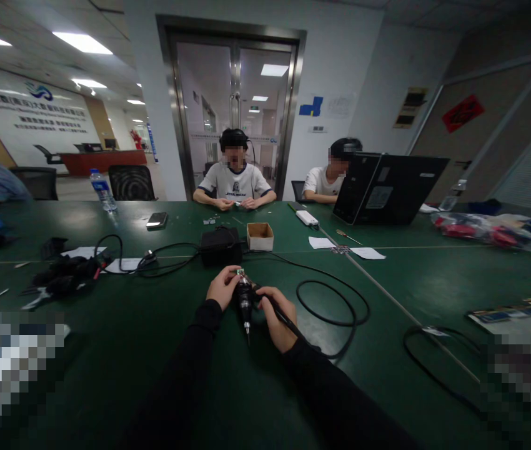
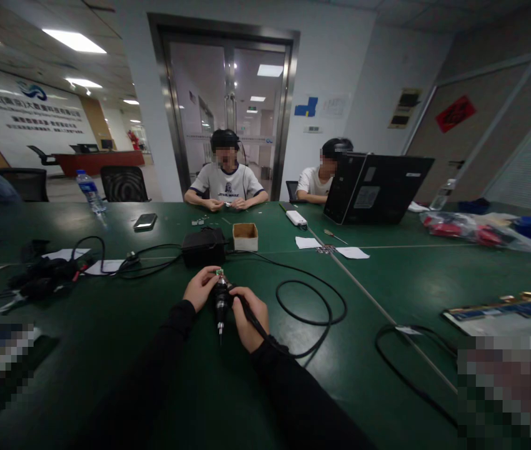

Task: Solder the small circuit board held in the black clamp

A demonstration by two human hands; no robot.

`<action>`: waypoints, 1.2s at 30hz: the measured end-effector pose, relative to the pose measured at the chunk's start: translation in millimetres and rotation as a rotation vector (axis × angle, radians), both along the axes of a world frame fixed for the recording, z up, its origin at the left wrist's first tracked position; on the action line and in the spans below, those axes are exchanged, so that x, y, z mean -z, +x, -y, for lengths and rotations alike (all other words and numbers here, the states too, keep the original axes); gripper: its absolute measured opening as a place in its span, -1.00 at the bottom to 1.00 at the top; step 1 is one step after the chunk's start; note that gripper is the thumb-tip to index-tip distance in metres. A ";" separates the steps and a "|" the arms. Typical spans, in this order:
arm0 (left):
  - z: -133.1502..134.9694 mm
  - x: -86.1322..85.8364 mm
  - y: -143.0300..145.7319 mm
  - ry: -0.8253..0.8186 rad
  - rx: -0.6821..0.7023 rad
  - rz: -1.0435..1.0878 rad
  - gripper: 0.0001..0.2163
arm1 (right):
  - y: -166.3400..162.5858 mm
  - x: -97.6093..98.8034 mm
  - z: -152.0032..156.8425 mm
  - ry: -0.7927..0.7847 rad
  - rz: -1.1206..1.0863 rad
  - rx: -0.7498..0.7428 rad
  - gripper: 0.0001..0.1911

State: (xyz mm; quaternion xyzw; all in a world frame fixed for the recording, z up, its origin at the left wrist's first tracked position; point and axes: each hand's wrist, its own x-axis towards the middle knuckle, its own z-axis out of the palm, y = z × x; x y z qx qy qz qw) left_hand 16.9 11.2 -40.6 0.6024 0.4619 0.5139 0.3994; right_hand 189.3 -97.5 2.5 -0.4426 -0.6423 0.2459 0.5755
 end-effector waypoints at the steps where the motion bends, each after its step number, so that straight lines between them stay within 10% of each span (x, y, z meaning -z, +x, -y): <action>1: 0.1 -0.1 0.0 0.003 -0.003 -0.004 -0.74 | -0.1 -0.2 0.1 -0.002 -0.002 0.004 -0.80; 36: 3.0 -4.2 1.8 0.005 0.054 0.085 -0.69 | 0.1 1.9 -0.1 -0.012 -0.011 -0.004 -0.81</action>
